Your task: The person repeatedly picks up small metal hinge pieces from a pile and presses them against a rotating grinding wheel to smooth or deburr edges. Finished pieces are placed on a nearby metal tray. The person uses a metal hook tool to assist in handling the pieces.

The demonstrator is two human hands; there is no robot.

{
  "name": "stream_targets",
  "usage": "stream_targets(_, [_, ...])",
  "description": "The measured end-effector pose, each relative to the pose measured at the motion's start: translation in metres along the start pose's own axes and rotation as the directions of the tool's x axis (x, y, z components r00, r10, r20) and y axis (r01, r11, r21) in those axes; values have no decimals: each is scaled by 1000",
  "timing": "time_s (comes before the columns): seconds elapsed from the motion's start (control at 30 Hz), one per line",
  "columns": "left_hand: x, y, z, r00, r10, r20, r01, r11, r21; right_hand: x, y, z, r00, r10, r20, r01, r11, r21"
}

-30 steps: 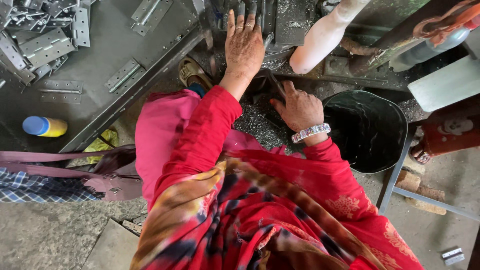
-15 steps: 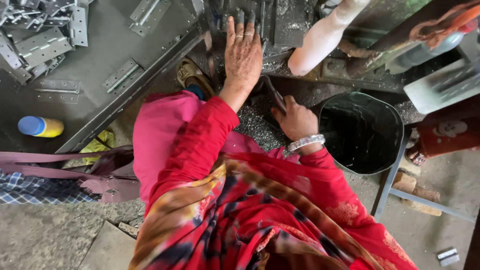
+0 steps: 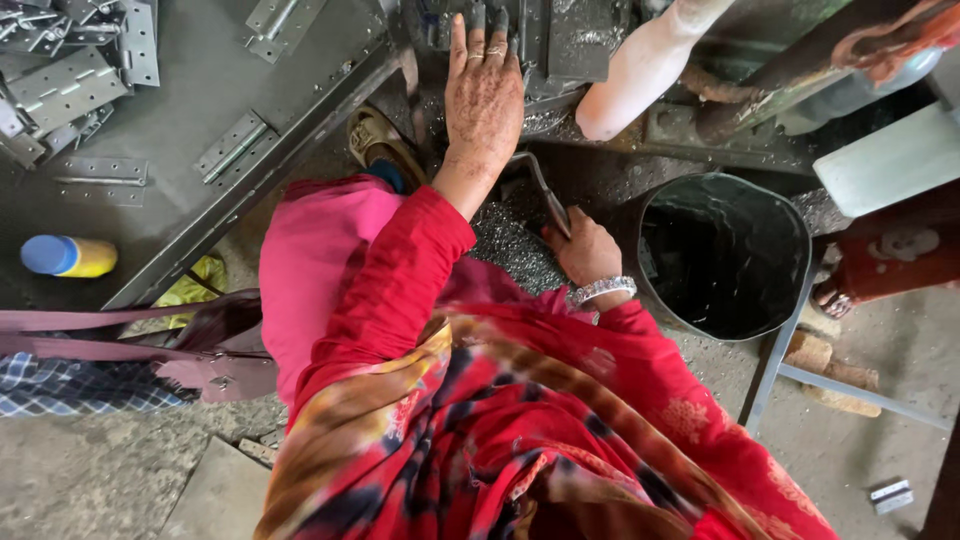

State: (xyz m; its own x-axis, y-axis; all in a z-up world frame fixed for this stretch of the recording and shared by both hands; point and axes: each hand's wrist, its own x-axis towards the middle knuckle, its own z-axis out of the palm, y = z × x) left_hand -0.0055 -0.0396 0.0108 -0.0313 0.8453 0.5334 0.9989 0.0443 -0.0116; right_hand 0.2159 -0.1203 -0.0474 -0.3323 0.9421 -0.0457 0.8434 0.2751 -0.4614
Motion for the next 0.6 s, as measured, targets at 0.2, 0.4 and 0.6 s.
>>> stream_targets(0.2, [16, 4, 17, 998, -68, -11, 67, 997, -44, 15, -22, -49, 994, -102, 23, 103, 994, -33])
stream_targets(0.4, [20, 2, 27, 991, -52, -127, 52, 999, 1, 1, -17, -31, 999, 13, -30, -16, 996, -93])
stream_targets(0.6, [14, 0, 15, 999, -38, -23, 38, 999, -28, 7, -15, -32, 997, -69, -17, 68, 997, -30])
